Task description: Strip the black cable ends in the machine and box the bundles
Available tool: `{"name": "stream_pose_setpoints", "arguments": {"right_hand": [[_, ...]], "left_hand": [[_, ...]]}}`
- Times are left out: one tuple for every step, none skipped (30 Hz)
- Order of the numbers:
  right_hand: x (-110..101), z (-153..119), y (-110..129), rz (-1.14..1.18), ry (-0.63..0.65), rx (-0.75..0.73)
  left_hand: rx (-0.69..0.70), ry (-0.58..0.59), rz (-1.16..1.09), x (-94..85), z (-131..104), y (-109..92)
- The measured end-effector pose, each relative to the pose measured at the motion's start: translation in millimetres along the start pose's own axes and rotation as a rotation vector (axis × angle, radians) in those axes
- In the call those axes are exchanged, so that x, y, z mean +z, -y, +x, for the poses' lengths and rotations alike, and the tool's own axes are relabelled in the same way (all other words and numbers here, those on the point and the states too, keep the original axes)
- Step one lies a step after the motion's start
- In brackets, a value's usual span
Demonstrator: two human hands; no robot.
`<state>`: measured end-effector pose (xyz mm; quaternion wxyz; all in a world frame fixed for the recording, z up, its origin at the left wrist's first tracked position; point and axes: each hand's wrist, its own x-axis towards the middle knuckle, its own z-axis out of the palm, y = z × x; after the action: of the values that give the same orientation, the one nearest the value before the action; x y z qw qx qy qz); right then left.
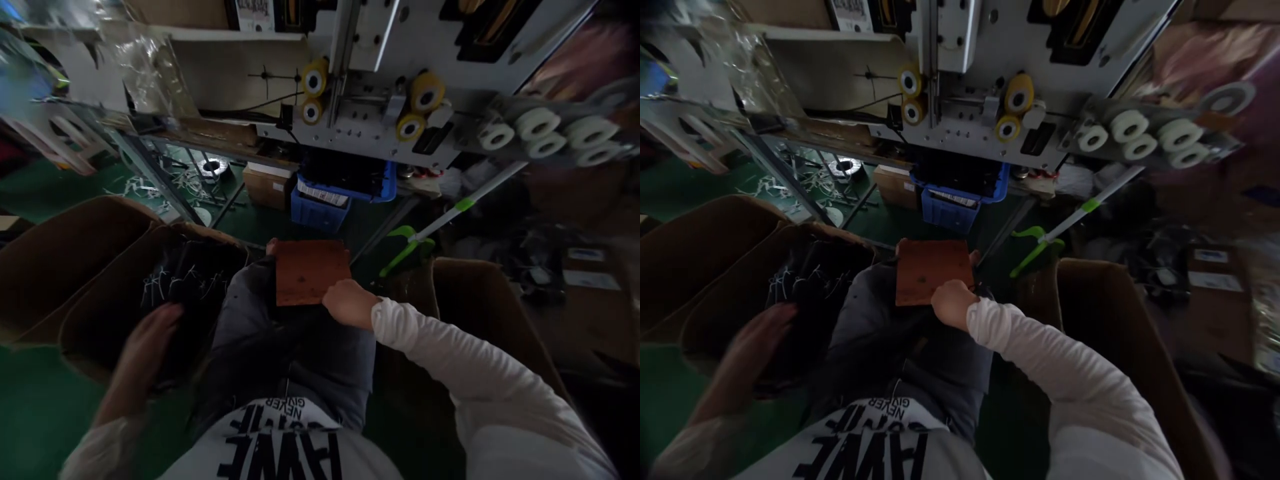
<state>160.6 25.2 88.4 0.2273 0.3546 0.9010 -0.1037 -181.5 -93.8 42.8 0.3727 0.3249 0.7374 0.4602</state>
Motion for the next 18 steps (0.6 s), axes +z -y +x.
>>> {"name": "stream_pose_setpoints", "arguments": {"right_hand": [[-6,4,6,0.0,0.001,0.01],[-11,8,11,-0.001,-0.002,0.022],[-17,13,17,-0.004,0.001,0.035],[-22,17,22,-0.013,0.008,0.045],[-26,22,27,-0.027,0.023,0.051],[-30,26,30,-0.039,0.039,0.049],[-33,30,32,-0.048,0.055,0.043],[-36,33,32,-0.048,0.057,0.039],[-38,35,30,-0.039,0.039,0.036],[-41,36,25,-0.022,0.007,0.043],[-43,35,17,0.003,-0.047,0.046],[-45,32,8,0.04,-0.128,0.037],[-46,28,-4,0.094,-0.226,0.015],[-47,24,-15,0.168,-0.336,-0.025],[-46,20,-26,0.264,-0.45,-0.068],[-44,17,-35,0.376,-0.559,-0.102],[-40,16,-41,0.493,-0.647,-0.12],[-35,16,-44,0.601,-0.717,-0.119]], "left_hand": [[-0.015,0.185,-0.049,29.1,3,-2],[0.014,0.413,-0.043,60.4,3,-6],[0.08,0.632,-0.02,91.7,2,-12],[0.172,0.831,0.009,121.0,-1,-19],[0.259,0.932,0.041,146.7,-4,-26],[0.313,0.978,0.076,167.7,-8,-31],[0.348,0.98,0.104,183.4,-11,-35],[0.365,0.959,0.129,194.1,-13,-38],[0.355,0.938,0.15,200.2,-13,-38],[0.326,0.93,0.164,202.7,-11,-38],[0.285,0.944,0.161,202.3,-8,-37],[0.234,0.975,0.134,200.1,-4,-36],[0.173,1.011,0.079,196.7,1,-35],[0.109,1.045,0.001,192.7,6,-34],[0.052,1.074,-0.087,188.6,10,-34],[0.003,1.092,-0.171,184.8,14,-34],[-0.038,1.104,-0.238,181.3,17,-34],[-0.068,1.112,-0.287,178.4,20,-35]]}}
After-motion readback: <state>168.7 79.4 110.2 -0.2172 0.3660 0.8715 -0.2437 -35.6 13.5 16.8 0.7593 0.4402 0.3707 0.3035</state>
